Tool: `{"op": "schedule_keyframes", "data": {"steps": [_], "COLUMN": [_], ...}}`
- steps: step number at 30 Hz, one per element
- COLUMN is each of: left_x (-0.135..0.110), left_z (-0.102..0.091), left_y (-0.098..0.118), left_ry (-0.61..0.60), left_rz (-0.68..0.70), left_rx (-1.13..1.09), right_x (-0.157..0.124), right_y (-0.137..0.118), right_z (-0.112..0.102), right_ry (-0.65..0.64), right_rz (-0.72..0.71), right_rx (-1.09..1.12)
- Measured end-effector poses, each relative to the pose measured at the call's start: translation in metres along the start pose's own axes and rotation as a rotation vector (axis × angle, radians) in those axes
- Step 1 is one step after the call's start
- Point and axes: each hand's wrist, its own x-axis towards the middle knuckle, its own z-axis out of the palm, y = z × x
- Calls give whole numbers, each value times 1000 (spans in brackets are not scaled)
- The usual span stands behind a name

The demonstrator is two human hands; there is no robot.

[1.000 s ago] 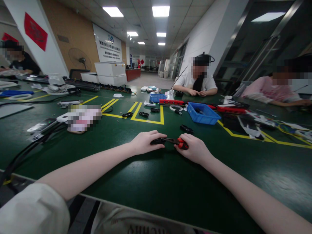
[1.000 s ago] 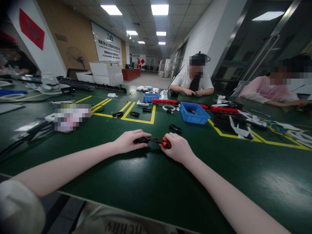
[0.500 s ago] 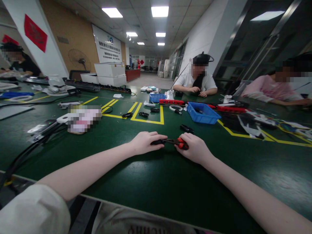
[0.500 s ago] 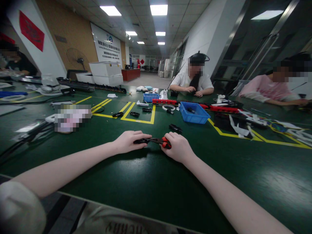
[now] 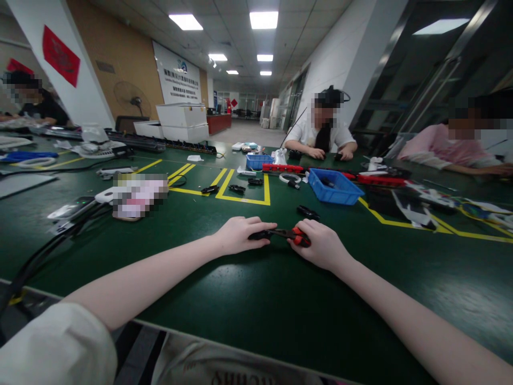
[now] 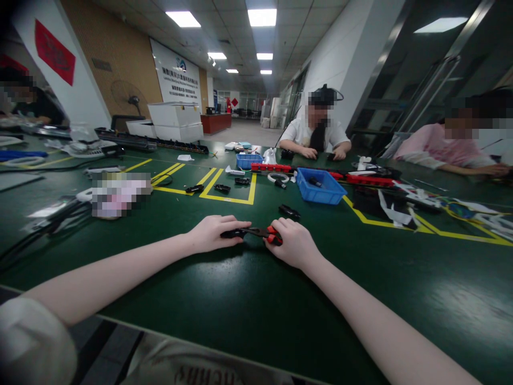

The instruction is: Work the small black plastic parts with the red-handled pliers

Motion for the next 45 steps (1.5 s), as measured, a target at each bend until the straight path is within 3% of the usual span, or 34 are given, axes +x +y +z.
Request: {"op": "schedule_keyframes", "data": {"steps": [21, 33, 45], "left_x": [2, 3, 0], "left_z": [0, 3, 2], "left_y": [-1, -7, -5], "left_ry": [-19, -32, -67], "left_rz": [-70, -54, -3], "left_rx": [-241, -366, -191], "right_x": [-1, -1, -1], "right_y": [-1, 0, 1], "right_z": [0, 0, 3], "right_ry": [-25, 15, 27], "right_rz": [45, -12, -31], "right_rx": [37, -28, -63]}}
